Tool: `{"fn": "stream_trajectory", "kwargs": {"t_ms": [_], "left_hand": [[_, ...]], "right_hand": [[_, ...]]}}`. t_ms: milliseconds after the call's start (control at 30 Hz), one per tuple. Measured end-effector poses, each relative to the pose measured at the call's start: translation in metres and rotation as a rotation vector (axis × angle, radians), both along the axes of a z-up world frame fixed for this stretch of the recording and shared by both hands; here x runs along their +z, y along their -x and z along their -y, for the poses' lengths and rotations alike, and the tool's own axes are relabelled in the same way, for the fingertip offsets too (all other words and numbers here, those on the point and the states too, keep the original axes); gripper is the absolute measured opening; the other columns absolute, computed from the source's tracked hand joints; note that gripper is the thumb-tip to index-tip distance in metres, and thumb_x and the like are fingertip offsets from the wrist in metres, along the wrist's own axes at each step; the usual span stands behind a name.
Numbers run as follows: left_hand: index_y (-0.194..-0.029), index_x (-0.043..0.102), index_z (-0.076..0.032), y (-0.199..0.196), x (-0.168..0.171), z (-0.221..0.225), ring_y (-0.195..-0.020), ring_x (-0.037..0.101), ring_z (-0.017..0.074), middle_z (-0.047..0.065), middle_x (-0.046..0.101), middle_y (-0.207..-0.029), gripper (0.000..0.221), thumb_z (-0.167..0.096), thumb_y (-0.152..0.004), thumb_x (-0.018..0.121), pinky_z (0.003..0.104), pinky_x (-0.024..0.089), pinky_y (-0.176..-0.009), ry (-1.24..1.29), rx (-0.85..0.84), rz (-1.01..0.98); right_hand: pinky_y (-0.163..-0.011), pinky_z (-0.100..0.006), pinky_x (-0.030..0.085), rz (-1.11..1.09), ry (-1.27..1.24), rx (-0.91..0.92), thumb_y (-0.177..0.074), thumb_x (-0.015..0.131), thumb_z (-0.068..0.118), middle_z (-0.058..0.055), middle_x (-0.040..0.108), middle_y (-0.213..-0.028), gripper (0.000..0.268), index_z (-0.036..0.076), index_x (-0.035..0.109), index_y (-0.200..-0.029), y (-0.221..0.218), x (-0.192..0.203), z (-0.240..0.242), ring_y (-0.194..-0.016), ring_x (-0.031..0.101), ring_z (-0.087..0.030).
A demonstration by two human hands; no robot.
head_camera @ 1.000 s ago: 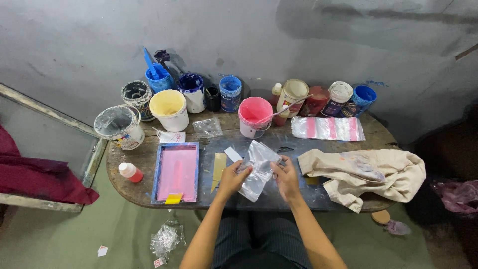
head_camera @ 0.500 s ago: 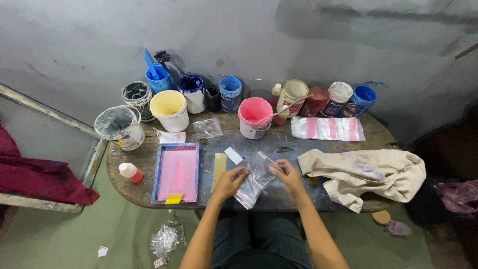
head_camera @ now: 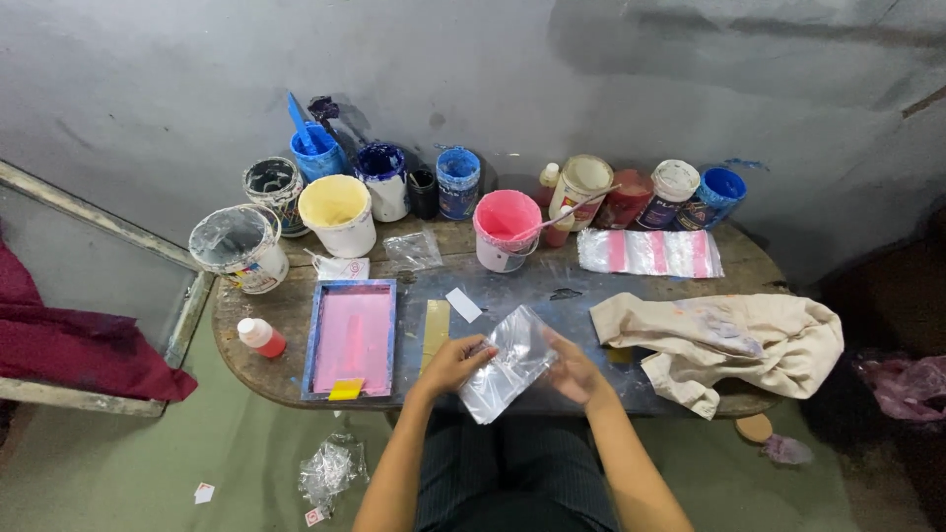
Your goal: The person organizes small plastic bags on a table and then uses a brush to apply a pink coating to a small screen printing frame.
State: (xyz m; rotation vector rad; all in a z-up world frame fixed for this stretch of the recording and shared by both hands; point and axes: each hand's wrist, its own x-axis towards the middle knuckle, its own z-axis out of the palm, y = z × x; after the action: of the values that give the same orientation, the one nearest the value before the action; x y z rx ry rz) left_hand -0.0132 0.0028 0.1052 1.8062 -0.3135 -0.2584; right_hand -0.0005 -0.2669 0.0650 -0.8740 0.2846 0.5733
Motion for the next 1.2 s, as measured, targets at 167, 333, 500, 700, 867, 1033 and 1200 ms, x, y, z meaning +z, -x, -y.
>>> {"fn": "stream_trajectory", "kwargs": {"t_ms": [167,333,500,700,867,1033,1200], "left_hand": [[-0.089,0.073,-0.014,0.003,-0.002,-0.005,-0.076,0.053,0.0105,-0.005,0.065,-0.072,0.017,-0.03,-0.096,0.072,0.028,0.048,-0.074,0.048,-0.053,-0.09],[-0.088,0.072,-0.02,0.005,0.035,-0.004,-0.069,0.052,0.0038,-0.013,0.058,-0.07,0.014,-0.03,-0.097,0.073,0.017,0.042,-0.066,0.094,-0.163,-0.239],[-0.086,0.073,-0.013,-0.004,0.008,-0.005,-0.064,0.051,0.0029,-0.009,0.065,-0.069,0.018,-0.029,-0.095,0.077,0.018,0.043,-0.063,0.118,-0.205,-0.34],[-0.096,0.076,-0.015,-0.015,-0.011,-0.021,-0.073,0.055,0.0094,-0.006,0.069,-0.075,0.021,-0.036,-0.095,0.075,0.025,0.048,-0.071,-0.042,-0.22,-0.287],[-0.102,0.078,-0.014,-0.011,0.021,-0.02,-0.079,0.06,0.0151,0.001,0.073,-0.082,0.027,-0.039,-0.093,0.074,0.03,0.05,-0.076,-0.158,-0.216,-0.275],[-0.103,0.08,-0.018,-0.016,0.029,-0.021,-0.079,0.062,0.0139,-0.001,0.074,-0.084,0.03,-0.038,-0.081,0.086,0.028,0.05,-0.076,-0.19,-0.212,-0.322],[-0.087,0.079,-0.016,-0.028,-0.019,-0.03,-0.07,0.065,0.0154,0.002,0.076,-0.076,0.029,-0.034,-0.069,0.094,0.028,0.051,-0.07,-0.227,-0.261,-0.384]], "right_hand": [[-0.106,-0.047,0.048,-0.115,-0.066,0.155,-0.083,0.039,0.086,-0.019,0.064,-0.136,0.103,0.007,0.053,-0.148,0.01,0.078,-0.015,-0.122,0.063,-0.033],[-0.102,-0.049,0.054,-0.184,-0.172,0.289,-0.085,0.043,0.085,-0.021,0.074,-0.114,0.097,0.002,0.068,-0.128,0.013,0.078,-0.02,-0.108,0.072,-0.037],[-0.104,-0.056,0.051,-0.221,-0.236,0.249,-0.097,0.053,0.061,-0.019,0.076,-0.107,0.064,0.005,0.074,-0.121,-0.007,0.004,0.006,-0.106,0.072,-0.04],[-0.08,-0.047,0.06,-0.011,0.078,0.157,-0.089,0.071,0.006,-0.02,0.074,-0.112,0.048,-0.004,0.059,-0.134,0.003,0.063,0.009,-0.097,0.075,-0.034],[-0.069,-0.032,0.054,0.129,0.517,0.123,-0.07,0.092,0.003,-0.007,0.071,-0.082,0.029,-0.001,0.074,-0.093,0.017,0.129,-0.003,-0.076,0.067,-0.02],[-0.078,-0.036,0.056,0.306,0.82,0.14,-0.067,0.096,0.009,-0.015,0.079,-0.086,0.033,-0.005,0.075,-0.088,-0.001,0.113,0.02,-0.084,0.071,-0.022],[-0.058,-0.032,0.054,0.335,0.809,-0.031,-0.067,0.096,0.007,-0.012,0.072,-0.083,0.034,-0.005,0.076,-0.092,-0.014,0.101,0.039,-0.073,0.062,-0.018]]}}
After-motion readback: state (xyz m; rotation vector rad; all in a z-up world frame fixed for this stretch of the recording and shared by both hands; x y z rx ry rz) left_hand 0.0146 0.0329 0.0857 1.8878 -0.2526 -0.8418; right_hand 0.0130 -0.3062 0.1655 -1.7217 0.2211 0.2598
